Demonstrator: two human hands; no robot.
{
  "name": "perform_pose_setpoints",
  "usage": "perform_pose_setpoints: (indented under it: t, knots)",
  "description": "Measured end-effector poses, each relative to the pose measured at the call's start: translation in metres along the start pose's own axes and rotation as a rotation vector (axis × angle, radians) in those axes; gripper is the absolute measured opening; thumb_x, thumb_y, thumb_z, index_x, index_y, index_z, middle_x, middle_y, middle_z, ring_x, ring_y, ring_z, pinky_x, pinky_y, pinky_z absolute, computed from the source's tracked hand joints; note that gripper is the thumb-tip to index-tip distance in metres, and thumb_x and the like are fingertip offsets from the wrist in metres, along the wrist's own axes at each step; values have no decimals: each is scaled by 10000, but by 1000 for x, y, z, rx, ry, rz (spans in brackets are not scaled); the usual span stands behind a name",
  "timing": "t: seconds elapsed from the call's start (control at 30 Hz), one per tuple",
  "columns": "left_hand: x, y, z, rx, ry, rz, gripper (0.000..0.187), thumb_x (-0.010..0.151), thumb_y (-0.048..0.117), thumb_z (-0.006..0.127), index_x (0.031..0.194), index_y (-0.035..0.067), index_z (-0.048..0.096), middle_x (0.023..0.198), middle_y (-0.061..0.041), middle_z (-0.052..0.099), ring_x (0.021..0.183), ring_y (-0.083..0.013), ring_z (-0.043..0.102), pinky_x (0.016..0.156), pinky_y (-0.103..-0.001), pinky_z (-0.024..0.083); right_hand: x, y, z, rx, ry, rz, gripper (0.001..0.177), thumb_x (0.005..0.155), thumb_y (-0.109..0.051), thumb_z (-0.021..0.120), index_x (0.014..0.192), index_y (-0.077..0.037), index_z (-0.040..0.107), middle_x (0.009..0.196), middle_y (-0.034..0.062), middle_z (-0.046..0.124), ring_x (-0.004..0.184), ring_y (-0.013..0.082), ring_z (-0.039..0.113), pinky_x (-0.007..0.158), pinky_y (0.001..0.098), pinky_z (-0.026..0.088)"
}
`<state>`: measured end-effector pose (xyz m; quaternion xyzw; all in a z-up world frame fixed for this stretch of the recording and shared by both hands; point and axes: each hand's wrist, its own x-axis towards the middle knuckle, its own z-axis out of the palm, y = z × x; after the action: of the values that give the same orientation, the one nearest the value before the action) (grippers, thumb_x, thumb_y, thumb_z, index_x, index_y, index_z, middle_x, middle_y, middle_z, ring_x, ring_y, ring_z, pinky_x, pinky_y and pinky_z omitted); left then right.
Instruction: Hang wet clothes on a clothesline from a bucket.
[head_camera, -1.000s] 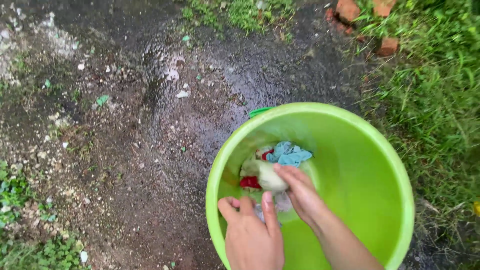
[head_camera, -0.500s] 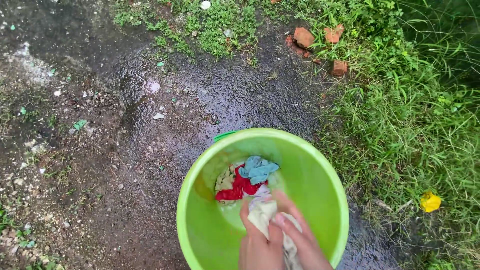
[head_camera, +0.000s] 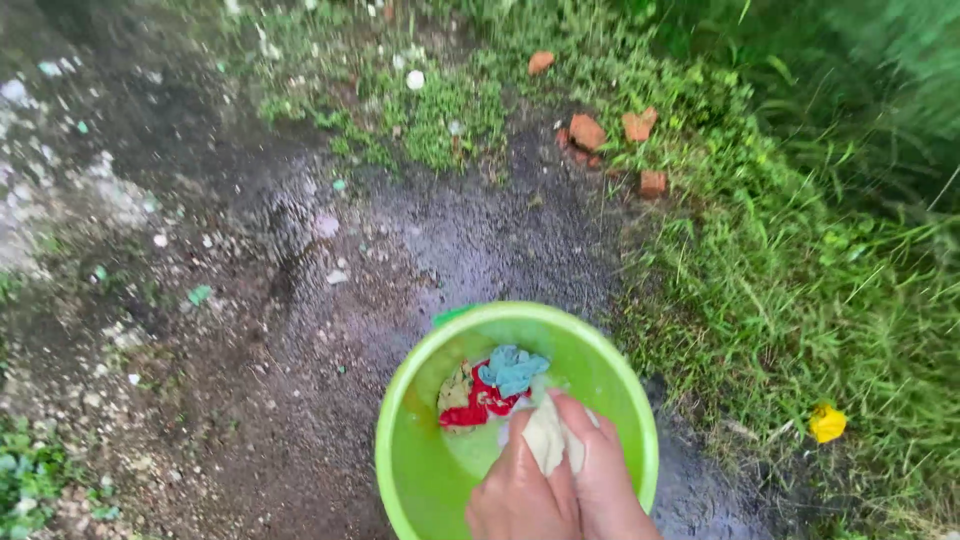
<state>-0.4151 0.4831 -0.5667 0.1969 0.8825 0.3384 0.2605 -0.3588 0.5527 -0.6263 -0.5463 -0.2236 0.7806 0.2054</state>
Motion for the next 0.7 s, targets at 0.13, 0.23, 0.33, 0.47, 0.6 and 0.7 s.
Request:
perform_pose_setpoints:
  t: [0.13, 0.23, 0.33, 0.47, 0.6, 0.7]
  knots:
    - [2, 8, -23, -210, 66, 216, 471, 848, 223, 675, 1316, 210, 627, 944, -196, 762, 842, -379, 766, 677, -489, 598, -25, -55, 14, 75, -140, -4, 317, 952, -361, 637, 934, -50, 700, 768, 61, 702, 665, 187, 651, 605, 351, 510]
    - [20, 14, -37, -494, 188, 249, 234, 896, 183, 657, 1116, 150, 730, 872, -127, 819, 865, -241, 789, 801, -377, 624, -63, -122, 32, -56, -254, -88, 455, 962, -413, 571, 1090, -2, 720, 953, 110, 762, 840, 205, 703, 755, 343, 551]
    - [55, 29, -73, -668, 372, 399, 191, 929, 192, 647, 990, 85, 793, 913, -119, 828, 900, -197, 781, 882, -323, 576, -92, -190, 34, -104, -219, -163, 572, 981, -461, 507, 1221, 30, 677, 1099, 178, 769, 992, 269, 722, 888, 394, 558]
    - [77, 81, -148, -571, 357, 460, 184, 918, 209, 688, 890, 65, 798, 823, -84, 788, 781, -151, 781, 791, -292, 598, -22, -233, -23, -96, -80, -365, 439, 1023, -345, 481, 1254, 26, 523, 1058, 209, 724, 950, 347, 738, 848, 556, 561]
    - [46, 181, -227, -580, 398, 526, 179, 903, 217, 700, 891, 60, 785, 789, -55, 796, 748, -135, 786, 772, -289, 606, 36, -299, -97, -3, -547, -367, 318, 1084, -278, 543, 1257, -28, 448, 961, 175, 686, 892, 338, 734, 945, 652, 540]
    - [-4, 274, -291, -596, 253, 540, 186, 905, 241, 695, 911, 85, 796, 809, -34, 815, 783, -118, 788, 795, -279, 598, -51, -327, -55, -250, -897, -345, 492, 1083, -370, 611, 1473, -159, 398, 931, 145, 654, 811, 315, 620, 1016, 648, 494]
